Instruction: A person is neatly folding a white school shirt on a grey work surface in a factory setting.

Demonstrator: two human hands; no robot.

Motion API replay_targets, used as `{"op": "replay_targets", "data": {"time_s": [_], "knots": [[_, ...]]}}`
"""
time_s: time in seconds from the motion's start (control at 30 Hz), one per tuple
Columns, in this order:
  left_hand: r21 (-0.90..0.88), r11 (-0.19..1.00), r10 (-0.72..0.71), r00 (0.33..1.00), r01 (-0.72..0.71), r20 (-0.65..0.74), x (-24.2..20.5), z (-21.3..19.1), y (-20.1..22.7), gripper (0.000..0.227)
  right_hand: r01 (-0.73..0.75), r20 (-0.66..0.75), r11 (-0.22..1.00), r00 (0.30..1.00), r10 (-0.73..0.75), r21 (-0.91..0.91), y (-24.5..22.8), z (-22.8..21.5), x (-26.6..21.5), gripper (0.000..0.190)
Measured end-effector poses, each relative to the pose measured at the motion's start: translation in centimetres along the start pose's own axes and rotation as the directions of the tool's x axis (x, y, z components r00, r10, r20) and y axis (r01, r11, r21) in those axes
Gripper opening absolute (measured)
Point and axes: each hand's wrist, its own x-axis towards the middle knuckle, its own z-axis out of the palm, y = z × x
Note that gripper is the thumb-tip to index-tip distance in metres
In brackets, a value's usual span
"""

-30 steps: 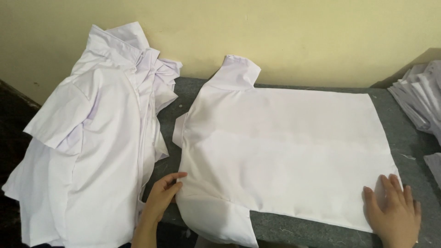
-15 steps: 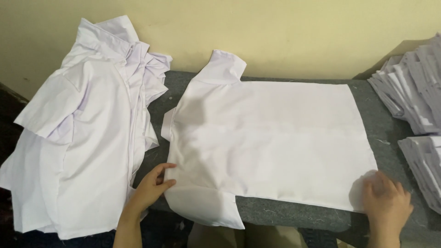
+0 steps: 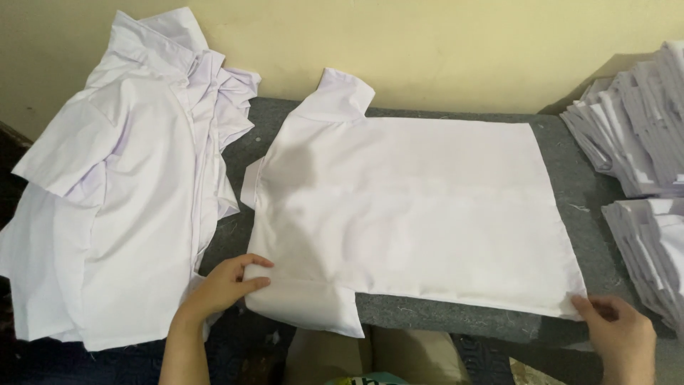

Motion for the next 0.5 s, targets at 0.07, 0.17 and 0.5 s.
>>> {"op": "replay_targets", "data": {"time_s": [0.07, 0.17, 0.5], "knots": [[0.012, 1.0, -0.013, 1.0, 0.013, 0.0, -0.5, 0.2, 0.0, 0.029, -0.018, 0.026, 1.0, 1.0, 0.018, 0.019, 0.9, -0.4, 0.8, 0.04], [0.032, 0.995, -0.093, 0.996, 0.092, 0.019, -1.7, 0.4, 1.4, 0.03, -0.095, 0.099, 0.995, 0.99, 0.097, -0.029, 0.5, -0.3, 1.5, 0.045], [0.302, 0.949, 0.17, 0.955, -0.093, -0.241, -0.5, 0.6, 5.1, 0.055, 0.412, -0.328, 0.91, 0.854, -0.404, -0.047, -0.5, 1.7, 0.8, 0.039]]}}
